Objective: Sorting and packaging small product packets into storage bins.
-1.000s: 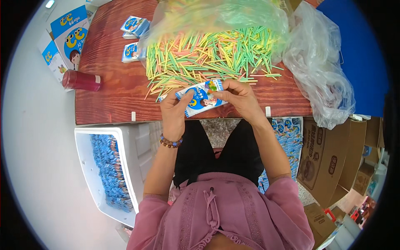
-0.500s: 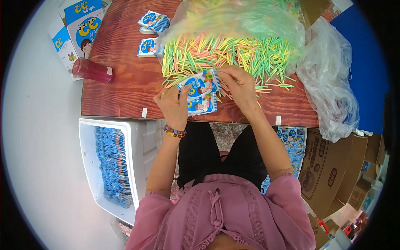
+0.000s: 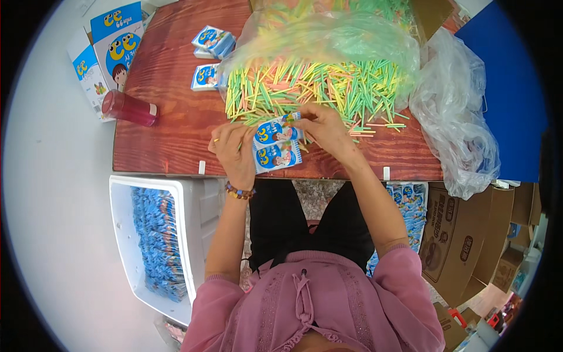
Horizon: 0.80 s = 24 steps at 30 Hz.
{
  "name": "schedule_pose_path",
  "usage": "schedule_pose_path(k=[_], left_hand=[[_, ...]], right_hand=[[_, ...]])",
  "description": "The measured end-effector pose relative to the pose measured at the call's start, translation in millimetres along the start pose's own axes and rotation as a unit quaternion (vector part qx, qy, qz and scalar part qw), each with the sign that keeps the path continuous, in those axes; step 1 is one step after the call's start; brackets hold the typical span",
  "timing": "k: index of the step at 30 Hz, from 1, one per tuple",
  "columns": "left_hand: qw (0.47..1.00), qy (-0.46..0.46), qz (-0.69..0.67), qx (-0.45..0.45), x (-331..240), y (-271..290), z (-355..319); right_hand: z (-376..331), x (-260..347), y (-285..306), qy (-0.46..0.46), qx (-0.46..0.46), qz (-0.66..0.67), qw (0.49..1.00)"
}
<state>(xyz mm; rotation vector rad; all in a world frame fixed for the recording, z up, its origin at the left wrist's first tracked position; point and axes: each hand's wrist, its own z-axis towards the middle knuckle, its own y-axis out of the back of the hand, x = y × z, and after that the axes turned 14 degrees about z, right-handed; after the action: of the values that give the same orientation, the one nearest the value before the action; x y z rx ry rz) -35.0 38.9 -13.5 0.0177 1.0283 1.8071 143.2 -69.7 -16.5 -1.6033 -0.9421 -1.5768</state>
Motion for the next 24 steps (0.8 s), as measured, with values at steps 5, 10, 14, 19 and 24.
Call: schedule_pose_path(k=[5, 10, 14, 19, 24], left_hand=[[0.866, 0.268, -0.409, 0.102, -32, 16, 8], [0.778, 0.321, -0.500, 0.204, -36, 18, -2], [0.714, 0.382, -0.563, 0.166, -44, 17, -9], [0.780, 0.363, -0.496, 0.120, -42, 14, -24], [0.739, 0.404, -0.531, 0.096, -54, 13, -24]], right_hand=[[-19, 11, 12, -0.015, 0.038, 0.156, 0.987], [-39, 19, 15, 0.004, 0.047, 0.223, 0.974], [-45, 8, 21, -0.025, 0.086, 0.275, 0.957], [-52, 9, 12, -0.045, 0.070, 0.345, 0.935], [-62, 8, 11, -0.046, 0.095, 0.364, 0.925]])
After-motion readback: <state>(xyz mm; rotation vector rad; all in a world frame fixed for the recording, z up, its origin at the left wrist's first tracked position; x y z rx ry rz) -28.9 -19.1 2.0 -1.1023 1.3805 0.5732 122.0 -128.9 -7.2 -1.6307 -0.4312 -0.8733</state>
